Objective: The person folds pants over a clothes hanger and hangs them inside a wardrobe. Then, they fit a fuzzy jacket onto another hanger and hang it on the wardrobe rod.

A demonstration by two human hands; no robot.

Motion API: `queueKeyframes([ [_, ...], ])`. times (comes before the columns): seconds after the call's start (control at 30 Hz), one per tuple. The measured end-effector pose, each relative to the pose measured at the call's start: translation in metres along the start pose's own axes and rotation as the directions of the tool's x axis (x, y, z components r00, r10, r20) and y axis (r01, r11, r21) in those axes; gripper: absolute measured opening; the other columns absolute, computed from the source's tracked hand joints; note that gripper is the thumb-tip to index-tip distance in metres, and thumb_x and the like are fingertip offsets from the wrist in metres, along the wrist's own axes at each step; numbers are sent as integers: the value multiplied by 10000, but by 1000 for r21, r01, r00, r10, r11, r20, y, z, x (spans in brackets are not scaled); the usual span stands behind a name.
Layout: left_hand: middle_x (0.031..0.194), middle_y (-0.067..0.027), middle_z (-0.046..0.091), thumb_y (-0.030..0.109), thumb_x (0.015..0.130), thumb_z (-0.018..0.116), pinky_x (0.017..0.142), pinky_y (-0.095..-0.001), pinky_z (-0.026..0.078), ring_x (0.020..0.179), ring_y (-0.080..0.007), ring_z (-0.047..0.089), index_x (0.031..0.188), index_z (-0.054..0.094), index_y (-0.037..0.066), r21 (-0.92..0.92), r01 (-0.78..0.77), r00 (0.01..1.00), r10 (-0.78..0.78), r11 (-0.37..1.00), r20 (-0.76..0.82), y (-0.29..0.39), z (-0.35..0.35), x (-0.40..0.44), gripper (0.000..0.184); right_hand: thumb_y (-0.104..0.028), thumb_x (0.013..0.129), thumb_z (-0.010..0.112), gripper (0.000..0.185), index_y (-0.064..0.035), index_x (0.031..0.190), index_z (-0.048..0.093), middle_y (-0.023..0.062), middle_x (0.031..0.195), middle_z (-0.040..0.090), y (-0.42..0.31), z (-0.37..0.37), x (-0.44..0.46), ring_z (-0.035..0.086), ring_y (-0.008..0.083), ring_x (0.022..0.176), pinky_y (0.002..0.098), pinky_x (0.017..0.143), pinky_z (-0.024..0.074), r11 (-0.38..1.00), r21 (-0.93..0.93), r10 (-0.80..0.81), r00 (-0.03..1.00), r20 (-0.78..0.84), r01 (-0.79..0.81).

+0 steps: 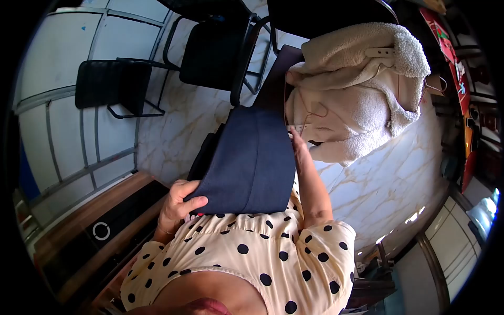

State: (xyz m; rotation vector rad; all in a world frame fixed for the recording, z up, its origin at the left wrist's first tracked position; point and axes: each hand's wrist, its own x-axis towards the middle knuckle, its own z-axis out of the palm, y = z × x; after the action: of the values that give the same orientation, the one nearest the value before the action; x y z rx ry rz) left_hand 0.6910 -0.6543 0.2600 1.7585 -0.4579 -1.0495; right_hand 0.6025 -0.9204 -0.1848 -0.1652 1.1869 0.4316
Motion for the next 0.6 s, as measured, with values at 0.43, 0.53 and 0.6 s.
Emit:
queueKeyframes([
  [0.43, 704, -163, 597, 40, 821, 706, 583, -311, 445, 566, -262, 545, 894, 652, -60, 170, -114, 985, 134, 979, -110, -82, -4, -183, 135, -127, 888, 660, 200, 44, 984, 697, 178, 967, 747, 6, 208, -170, 730, 332, 841, 437, 846, 604, 992, 105, -120, 657, 744, 64],
  [0.53, 785, -124, 672, 63, 835, 715, 650, -269, 483, 665, -119, 572, 1065, 683, -51, 66, -64, 941, 82, 996, -327, -119, 9, -243, 259, -169, 934, 650, 245, 22, 1078, 703, 180, 1090, 736, 56, 253, -256, 727, 314, 915, 427, 901, 589, 968, 86, -212, 584, 783, 236],
  [0.6, 816, -99, 699, 80, 844, 721, 683, -260, 496, 721, -67, 568, 1132, 679, -50, 56, 47, 928, -23, 997, -371, -153, 10, -278, 318, -165, 913, 684, 277, 12, 1125, 681, 160, 1082, 728, 113, 282, -321, 725, 288, 910, 412, 881, 594, 848, 40, -345, 494, 798, 528],
])
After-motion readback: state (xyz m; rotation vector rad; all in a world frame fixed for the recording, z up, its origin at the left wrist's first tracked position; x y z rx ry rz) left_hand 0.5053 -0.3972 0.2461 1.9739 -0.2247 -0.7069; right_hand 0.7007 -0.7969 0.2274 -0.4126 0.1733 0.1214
